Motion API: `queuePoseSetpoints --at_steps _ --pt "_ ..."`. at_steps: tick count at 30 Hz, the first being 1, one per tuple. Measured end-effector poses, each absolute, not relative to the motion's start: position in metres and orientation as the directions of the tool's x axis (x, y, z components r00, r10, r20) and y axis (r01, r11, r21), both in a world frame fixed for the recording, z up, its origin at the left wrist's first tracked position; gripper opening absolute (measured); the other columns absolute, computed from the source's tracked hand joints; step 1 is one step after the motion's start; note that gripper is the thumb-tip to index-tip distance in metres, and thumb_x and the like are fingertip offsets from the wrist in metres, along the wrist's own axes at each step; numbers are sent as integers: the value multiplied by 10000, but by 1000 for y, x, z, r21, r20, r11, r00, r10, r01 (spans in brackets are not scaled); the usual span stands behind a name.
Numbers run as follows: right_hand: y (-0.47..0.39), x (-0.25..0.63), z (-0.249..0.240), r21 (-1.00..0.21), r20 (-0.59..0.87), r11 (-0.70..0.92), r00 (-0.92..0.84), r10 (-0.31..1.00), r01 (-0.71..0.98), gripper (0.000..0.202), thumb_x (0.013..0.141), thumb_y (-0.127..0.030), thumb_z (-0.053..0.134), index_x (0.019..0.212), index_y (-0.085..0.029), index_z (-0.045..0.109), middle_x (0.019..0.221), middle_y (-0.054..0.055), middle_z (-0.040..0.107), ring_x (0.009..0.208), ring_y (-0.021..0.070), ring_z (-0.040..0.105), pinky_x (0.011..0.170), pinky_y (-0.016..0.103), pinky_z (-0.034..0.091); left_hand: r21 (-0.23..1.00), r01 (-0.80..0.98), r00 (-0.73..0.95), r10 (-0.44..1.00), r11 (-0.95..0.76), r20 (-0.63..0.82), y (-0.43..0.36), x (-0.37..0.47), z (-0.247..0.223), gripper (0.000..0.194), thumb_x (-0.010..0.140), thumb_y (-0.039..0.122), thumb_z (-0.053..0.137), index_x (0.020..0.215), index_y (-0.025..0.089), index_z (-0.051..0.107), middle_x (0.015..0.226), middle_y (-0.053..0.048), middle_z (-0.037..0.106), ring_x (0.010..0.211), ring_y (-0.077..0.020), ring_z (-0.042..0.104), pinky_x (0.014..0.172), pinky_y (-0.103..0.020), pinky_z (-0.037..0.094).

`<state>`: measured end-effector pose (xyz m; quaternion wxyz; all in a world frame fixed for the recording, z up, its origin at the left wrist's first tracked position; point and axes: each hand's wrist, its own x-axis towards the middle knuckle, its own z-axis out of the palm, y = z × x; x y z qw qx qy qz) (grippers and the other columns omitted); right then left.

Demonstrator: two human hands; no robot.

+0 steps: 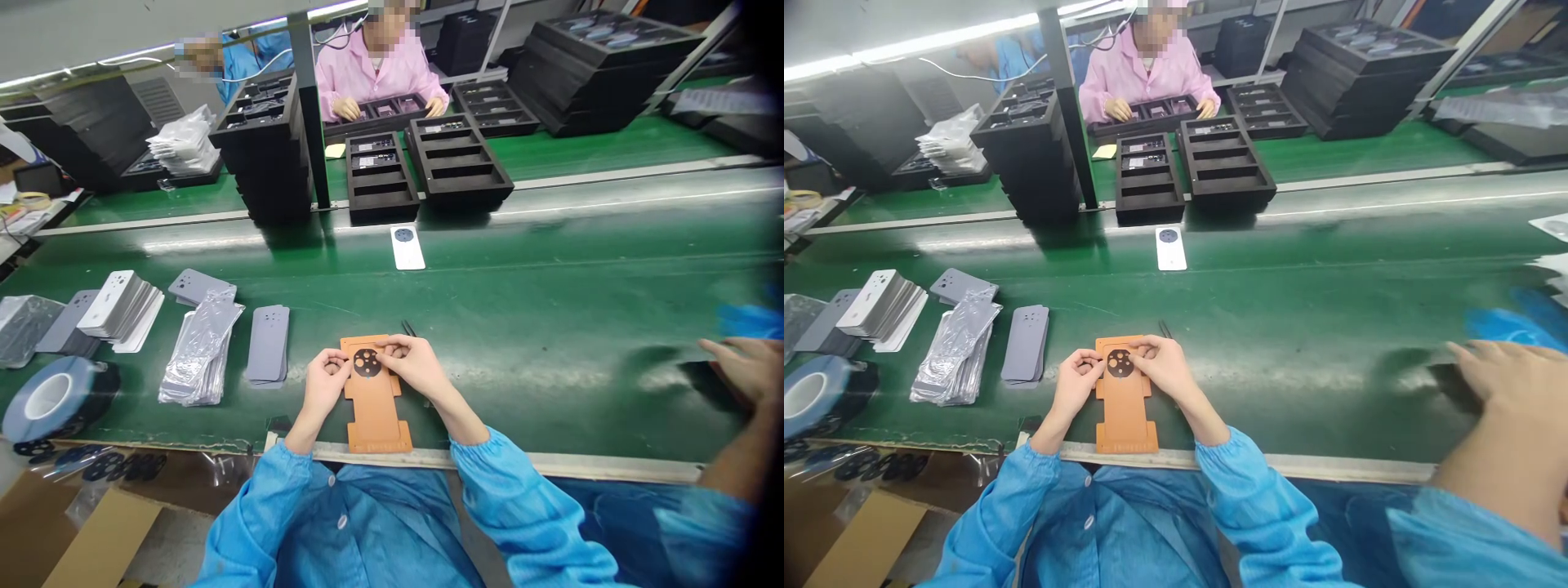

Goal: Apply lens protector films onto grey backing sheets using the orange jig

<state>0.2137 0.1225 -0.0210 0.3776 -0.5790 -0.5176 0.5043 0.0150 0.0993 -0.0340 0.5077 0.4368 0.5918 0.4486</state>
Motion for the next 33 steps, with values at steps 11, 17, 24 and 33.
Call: queuePoseSetpoints --at_steps 11,17,24,33 --pt "125 216 -25 -957 -176 -158 -53 983 243 351 716 -354 757 975 -117 781 621 -13 613 522 100 492 493 227 403 968 141 -122 974 207 -191 100 20 -25 235 709 282 790 848 158 648 693 42 581 515 -63 485 521 -188 374" --pt "128 220 -30 -940 -151 -145 4 989 308 317 684 -361 804 932 -163 796 632 -14 625 578 125 541 538 240 409 963 169 -126 974 210 -190 102 22 -22 196 687 229 770 809 172 627 662 46 565 570 -89 521 571 -196 408" --pt "134 224 -34 -952 -257 -238 -77 963 193 349 682 -389 835 925 -153 751 559 -25 619 483 136 589 492 254 460 957 170 -113 970 234 -217 105 22 -25 212 682 231 758 782 187 577 648 47 555 566 -95 507 548 -193 383" --pt "131 230 -34 -949 -315 -311 -162 935 50 431 687 -426 859 975 -143 710 573 -54 588 490 112 586 497 245 510 955 159 -98 967 250 -237 104 21 -24 211 683 239 752 794 190 579 649 39 583 580 -102 540 573 -195 395"
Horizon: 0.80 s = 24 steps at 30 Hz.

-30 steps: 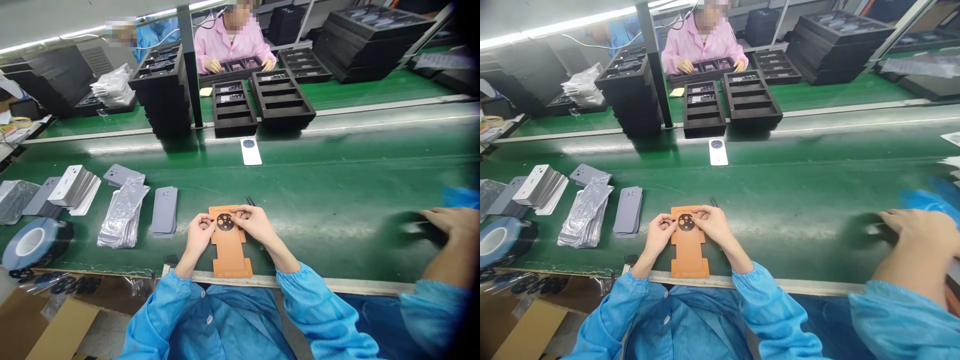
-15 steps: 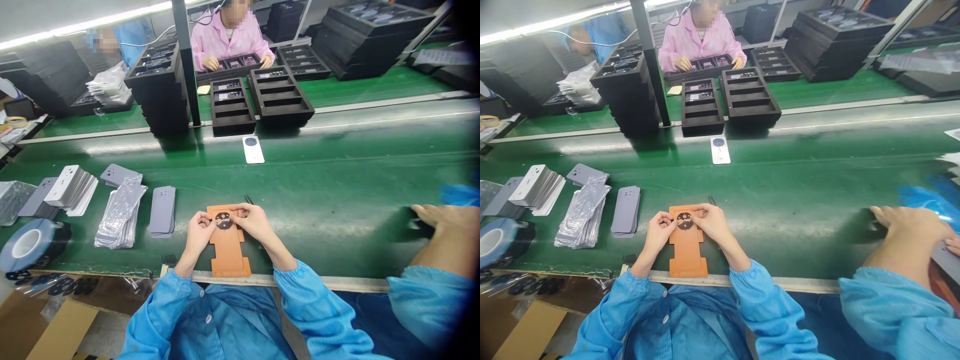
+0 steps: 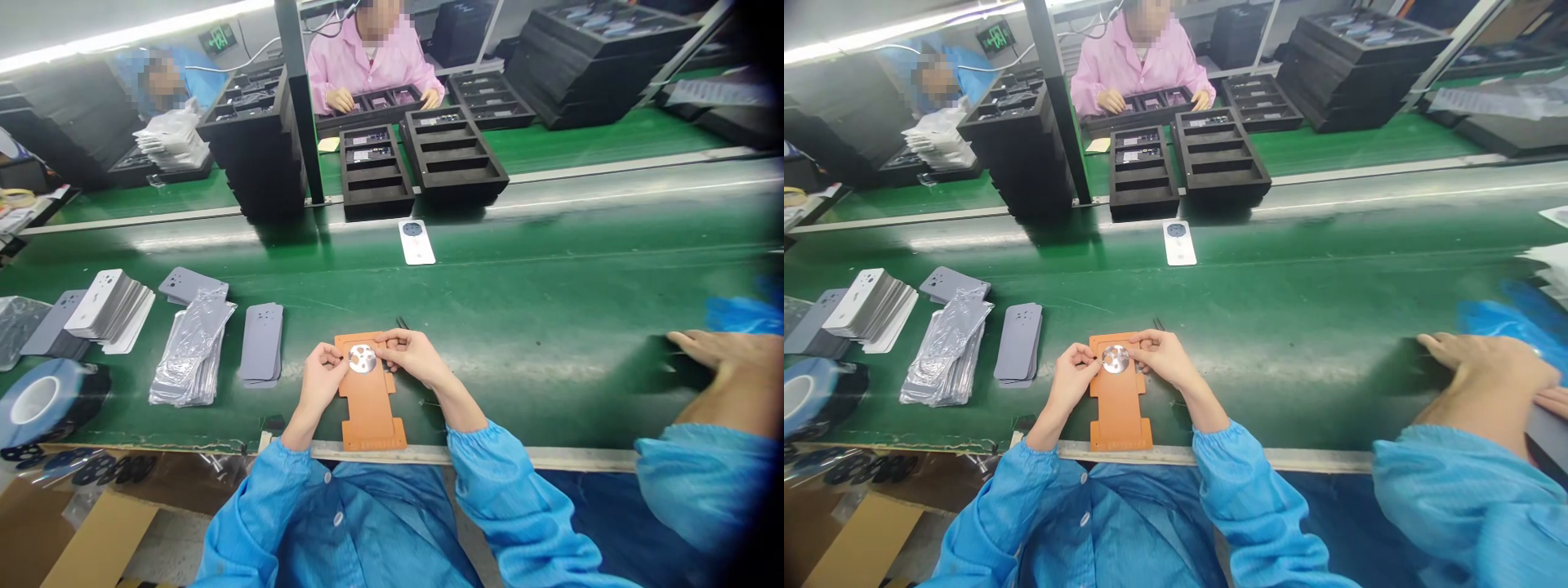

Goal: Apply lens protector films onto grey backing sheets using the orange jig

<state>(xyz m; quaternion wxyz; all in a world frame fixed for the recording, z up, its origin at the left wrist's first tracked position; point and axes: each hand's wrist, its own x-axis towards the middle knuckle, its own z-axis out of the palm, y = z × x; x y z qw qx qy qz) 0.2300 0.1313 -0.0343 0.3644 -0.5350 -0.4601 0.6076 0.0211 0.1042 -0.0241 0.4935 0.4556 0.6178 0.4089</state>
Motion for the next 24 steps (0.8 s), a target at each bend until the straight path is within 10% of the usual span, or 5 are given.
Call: queuePoseSetpoints --at_steps 24 --pt "126 229 -34 -953 -295 -302 -150 944 -23 329 631 -152 700 960 -145 690 574 -42 629 505 114 588 523 236 488 959 263 -76 993 108 -91 96 19 -32 206 735 264 745 865 172 615 706 21 628 522 -79 535 529 -182 418"
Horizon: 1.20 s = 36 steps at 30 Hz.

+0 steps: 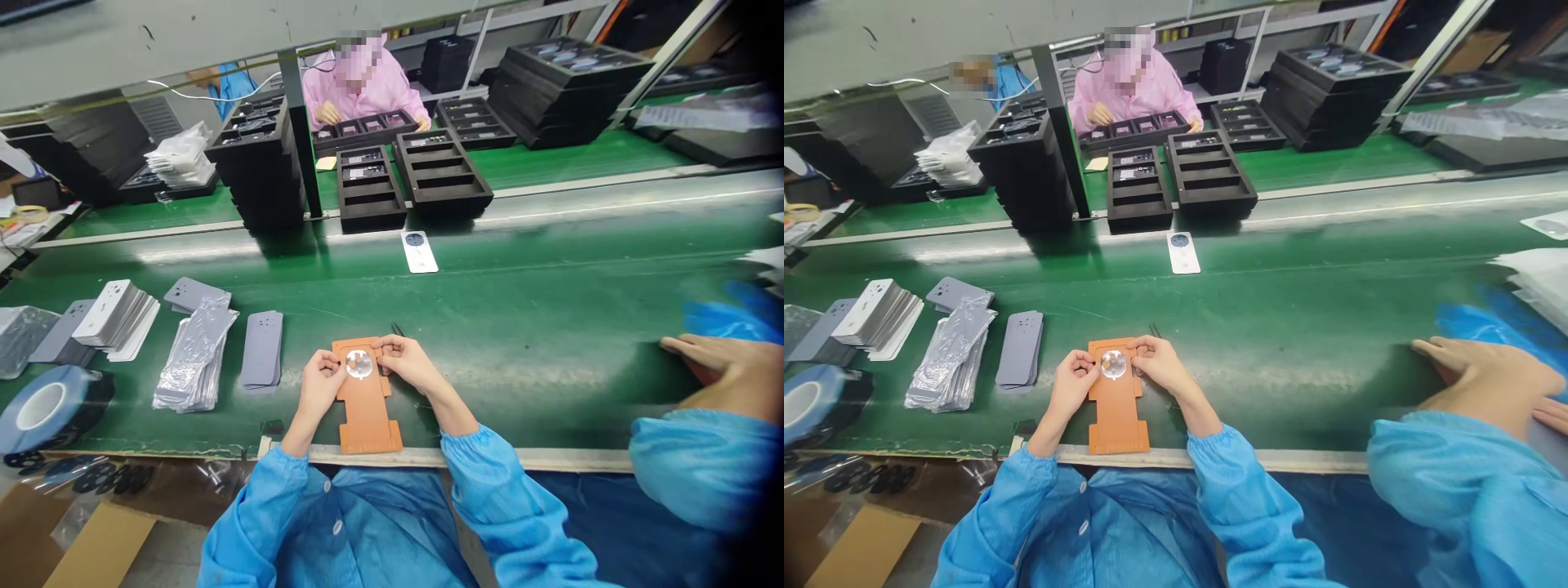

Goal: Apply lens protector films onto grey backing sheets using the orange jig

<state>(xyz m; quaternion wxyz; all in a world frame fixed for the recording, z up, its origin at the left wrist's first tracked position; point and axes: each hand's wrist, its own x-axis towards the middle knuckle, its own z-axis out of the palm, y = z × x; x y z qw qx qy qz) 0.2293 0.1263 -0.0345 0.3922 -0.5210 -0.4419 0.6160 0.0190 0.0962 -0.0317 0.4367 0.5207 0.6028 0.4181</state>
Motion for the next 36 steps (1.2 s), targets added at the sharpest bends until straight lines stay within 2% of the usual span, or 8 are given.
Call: queuePoseSetpoints --at_steps 4,7,9,11,15,24,30,36 --pt "126 229 -35 -956 -283 -290 -140 949 -32 311 635 -196 728 941 -149 690 581 -37 631 506 117 587 533 248 490 929 371 -108 994 15 27 83 1 -29 161 806 264 683 942 178 682 808 -23 680 562 -105 582 574 -228 496" --pt "126 229 -34 -957 -279 -287 -141 950 -39 307 649 -239 756 936 -148 698 581 -38 622 505 114 578 524 247 486 869 492 -210 962 -49 173 72 -30 -22 242 827 277 688 1055 199 710 1132 -119 686 1052 -256 671 918 -394 555" --pt "126 228 -34 -957 -278 -286 -139 951 -41 306 665 -282 773 931 -147 708 584 -33 624 506 114 574 508 242 476 761 644 -248 920 -76 302 66 -54 -20 391 823 301 720 1197 192 684 1420 -172 566 1394 -363 469 1140 -543 409" --pt "126 228 -32 -958 -275 -282 -130 953 -43 305 679 -322 782 919 -147 715 575 -29 621 505 116 570 491 237 465 574 815 -207 890 -73 406 62 -76 -22 483 847 321 716 1302 179 638 1575 -190 435 1504 -414 316 1197 -628 306" --pt "126 228 -28 -963 -257 -264 -115 959 -50 317 685 -354 794 911 -144 721 547 -33 607 488 114 550 471 232 455 327 939 -57 889 -107 455 51 -97 -33 364 928 241 608 1285 205 665 1564 -173 486 1457 -408 427 1153 -646 375" --pt "106 212 -4 -961 -248 -263 -157 956 -85 430 799 -466 766 1084 -146 723 761 57 740 541 151 670 460 252 530 300 848 112 699 -438 706 24 -50 -8 473 917 36 531 1302 270 675 1366 -120 687 1351 -292 589 1136 -539 435" --pt "106 202 10 -959 -210 -236 -170 963 -154 624 766 -294 815 1348 -185 615 1154 109 775 991 235 766 799 319 651 258 754 337 692 -604 638 -1 -5 -3 510 889 45 530 1324 278 656 1406 -117 660 1404 -304 533 1172 -585 377" --pt "115 221 14 -988 -151 -151 -251 956 20 500 797 -211 766 1292 -209 695 1145 90 783 1018 262 757 868 374 641 266 719 503 744 -642 440 -15 19 -19 523 937 256 636 1449 212 539 1579 -186 466 1528 -342 338 1152 -599 413"
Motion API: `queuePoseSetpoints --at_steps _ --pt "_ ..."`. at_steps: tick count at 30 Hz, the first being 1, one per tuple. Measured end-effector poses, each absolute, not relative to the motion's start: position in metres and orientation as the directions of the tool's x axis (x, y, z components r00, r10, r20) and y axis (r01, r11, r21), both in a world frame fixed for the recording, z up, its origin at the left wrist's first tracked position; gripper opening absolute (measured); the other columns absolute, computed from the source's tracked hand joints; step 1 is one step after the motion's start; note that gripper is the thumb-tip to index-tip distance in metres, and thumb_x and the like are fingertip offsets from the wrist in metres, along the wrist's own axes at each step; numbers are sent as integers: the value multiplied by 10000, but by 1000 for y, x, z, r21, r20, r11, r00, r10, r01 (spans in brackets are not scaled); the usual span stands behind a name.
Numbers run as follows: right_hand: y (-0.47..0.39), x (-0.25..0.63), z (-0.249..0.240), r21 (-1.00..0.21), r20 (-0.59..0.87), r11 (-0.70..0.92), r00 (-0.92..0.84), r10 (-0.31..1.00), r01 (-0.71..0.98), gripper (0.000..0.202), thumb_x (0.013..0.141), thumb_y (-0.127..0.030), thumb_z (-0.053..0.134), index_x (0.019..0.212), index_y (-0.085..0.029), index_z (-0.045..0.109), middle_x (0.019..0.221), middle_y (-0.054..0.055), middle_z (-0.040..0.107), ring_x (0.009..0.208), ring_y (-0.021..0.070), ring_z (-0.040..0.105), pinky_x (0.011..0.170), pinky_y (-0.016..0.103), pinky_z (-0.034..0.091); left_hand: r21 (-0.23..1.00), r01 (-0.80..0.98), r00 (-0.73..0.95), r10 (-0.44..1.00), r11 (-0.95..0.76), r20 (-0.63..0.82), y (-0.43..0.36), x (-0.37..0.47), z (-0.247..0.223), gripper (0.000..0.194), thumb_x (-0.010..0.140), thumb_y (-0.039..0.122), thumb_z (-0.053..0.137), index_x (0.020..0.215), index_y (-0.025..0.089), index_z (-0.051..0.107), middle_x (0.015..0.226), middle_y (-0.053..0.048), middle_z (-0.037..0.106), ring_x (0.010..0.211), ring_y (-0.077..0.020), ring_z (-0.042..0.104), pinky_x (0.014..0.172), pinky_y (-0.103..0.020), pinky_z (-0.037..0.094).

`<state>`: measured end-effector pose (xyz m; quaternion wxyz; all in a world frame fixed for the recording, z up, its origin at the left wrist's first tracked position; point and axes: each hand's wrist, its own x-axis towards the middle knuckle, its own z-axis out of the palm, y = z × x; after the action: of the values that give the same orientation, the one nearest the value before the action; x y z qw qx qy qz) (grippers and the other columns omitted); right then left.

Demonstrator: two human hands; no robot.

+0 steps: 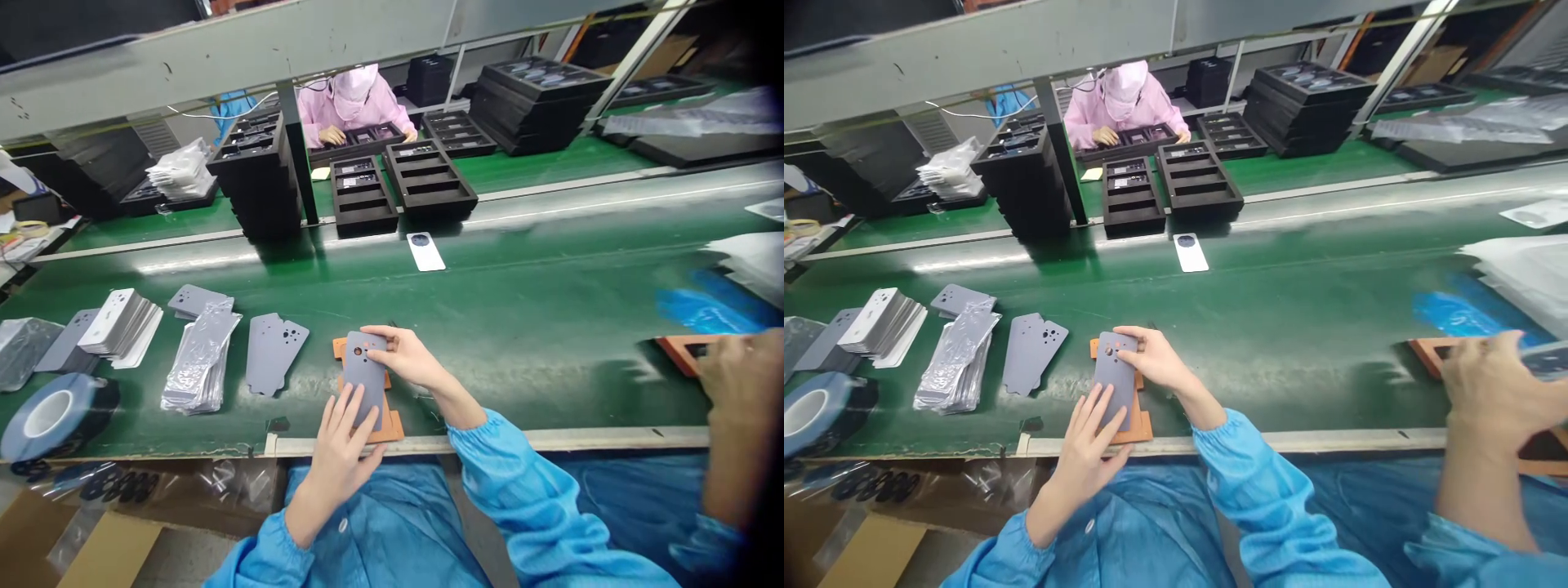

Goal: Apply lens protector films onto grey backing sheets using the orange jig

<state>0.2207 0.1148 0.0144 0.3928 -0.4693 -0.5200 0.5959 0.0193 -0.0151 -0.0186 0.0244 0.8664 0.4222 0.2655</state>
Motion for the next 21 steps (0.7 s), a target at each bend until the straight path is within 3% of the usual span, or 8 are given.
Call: queuePoseSetpoints --at_steps 5,10,14,18,21 --pt "113 222 18 -993 -90 -64 -292 952 96 438 823 -184 709 1258 -230 719 1225 62 755 1099 264 719 980 407 586 245 714 580 750 -656 318 -18 22 -26 563 952 252 606 1496 171 489 1634 -196 370 1555 -367 259 1158 -648 382" --pt "107 217 17 -936 69 168 -307 949 310 395 851 -139 639 1228 -229 715 1257 84 704 1129 253 672 1015 433 538 207 756 559 777 -621 289 -23 23 -34 498 988 170 528 1484 210 507 1629 -159 395 1545 -351 295 1147 -654 391" --pt "107 208 5 -776 193 333 -300 934 536 449 835 -100 647 1264 -219 697 1492 148 517 1393 318 483 1165 533 392 218 767 543 792 -603 279 -25 23 -40 477 998 175 526 1473 218 522 1617 -144 421 1532 -345 328 1154 -645 388" --pt "104 201 -1 -581 143 334 -311 940 743 444 903 -188 620 1346 -200 648 1632 184 347 1534 398 259 1206 674 230 221 766 548 793 -604 267 -25 23 -41 465 1008 175 509 1471 214 526 1618 -144 422 1533 -339 327 1154 -647 382" --pt "90 196 -2 -486 97 341 -337 936 805 484 964 -242 559 1443 -171 569 1676 197 273 1564 396 192 1217 672 202 226 766 545 795 -602 268 -25 23 -41 455 1012 178 500 1464 208 538 1616 -147 425 1531 -339 331 1153 -644 380"
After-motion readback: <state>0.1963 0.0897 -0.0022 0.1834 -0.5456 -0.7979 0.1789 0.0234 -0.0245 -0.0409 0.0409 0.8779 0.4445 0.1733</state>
